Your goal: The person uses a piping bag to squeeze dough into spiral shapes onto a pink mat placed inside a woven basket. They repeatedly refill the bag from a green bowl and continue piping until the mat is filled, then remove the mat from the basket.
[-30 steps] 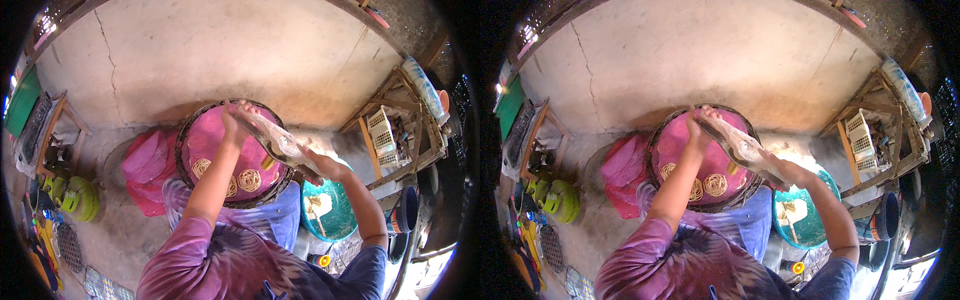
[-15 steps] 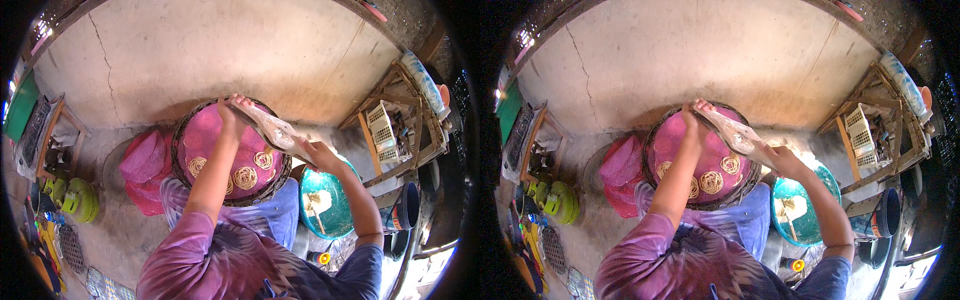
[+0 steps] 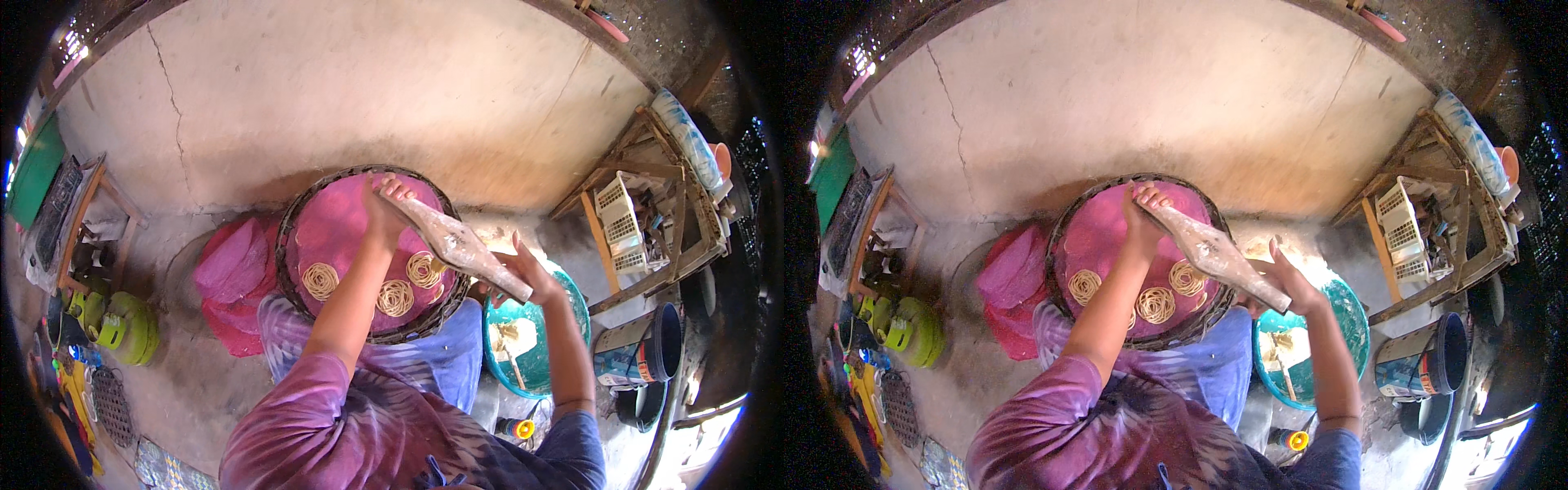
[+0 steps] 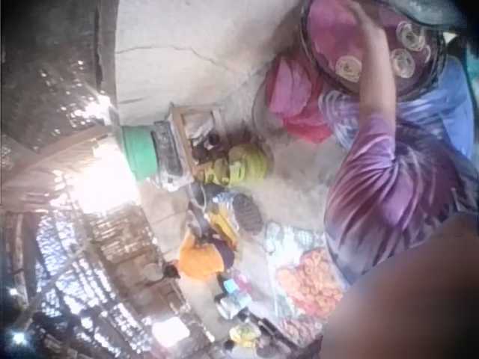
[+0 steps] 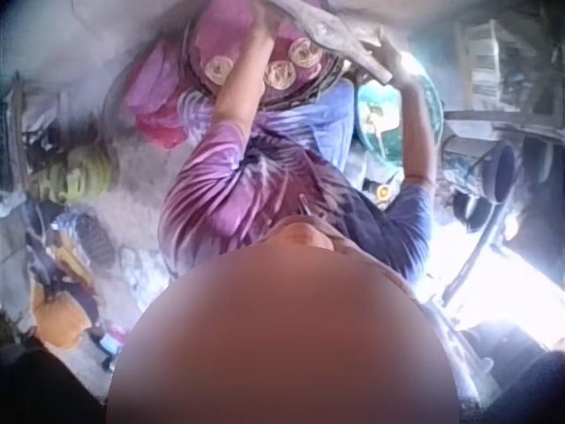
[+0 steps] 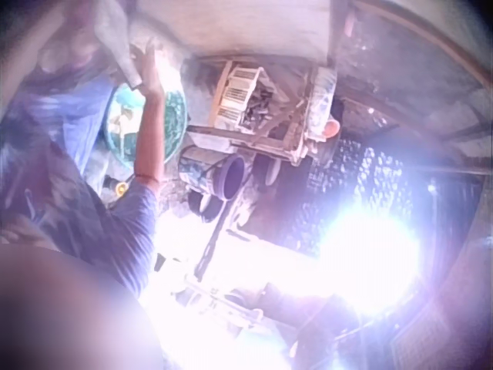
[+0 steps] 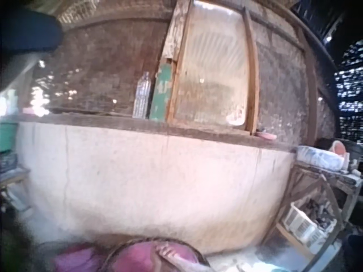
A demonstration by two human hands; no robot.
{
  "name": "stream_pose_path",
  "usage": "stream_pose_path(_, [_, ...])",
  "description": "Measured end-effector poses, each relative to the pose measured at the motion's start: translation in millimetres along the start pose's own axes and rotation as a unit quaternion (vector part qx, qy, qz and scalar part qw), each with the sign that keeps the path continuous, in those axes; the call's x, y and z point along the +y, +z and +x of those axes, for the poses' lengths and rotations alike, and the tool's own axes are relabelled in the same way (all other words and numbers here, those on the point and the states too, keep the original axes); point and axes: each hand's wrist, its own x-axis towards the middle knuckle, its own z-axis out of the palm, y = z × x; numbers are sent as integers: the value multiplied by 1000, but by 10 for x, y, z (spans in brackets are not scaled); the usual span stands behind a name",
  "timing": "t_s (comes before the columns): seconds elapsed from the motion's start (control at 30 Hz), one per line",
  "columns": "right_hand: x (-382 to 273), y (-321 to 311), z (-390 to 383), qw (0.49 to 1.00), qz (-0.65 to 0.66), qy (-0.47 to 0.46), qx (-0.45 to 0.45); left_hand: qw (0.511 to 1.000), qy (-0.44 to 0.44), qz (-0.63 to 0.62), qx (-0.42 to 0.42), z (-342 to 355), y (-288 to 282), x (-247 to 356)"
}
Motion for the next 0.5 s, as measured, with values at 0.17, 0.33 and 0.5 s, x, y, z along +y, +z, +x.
stream_pose_path(0.17, [545, 66, 658, 939, 281, -66, -188, 994, -14, -91, -52, -23, -245, 94])
stream_pose_path(0.33, [750, -30, 951, 968, 200, -37, -145, 988, 30, -138, -59, 12, -386, 237])
stream_pose_path(0.5, [518, -21, 922, 997, -1, -14, -72, 991, 87, -77, -65, 51, -111, 505])
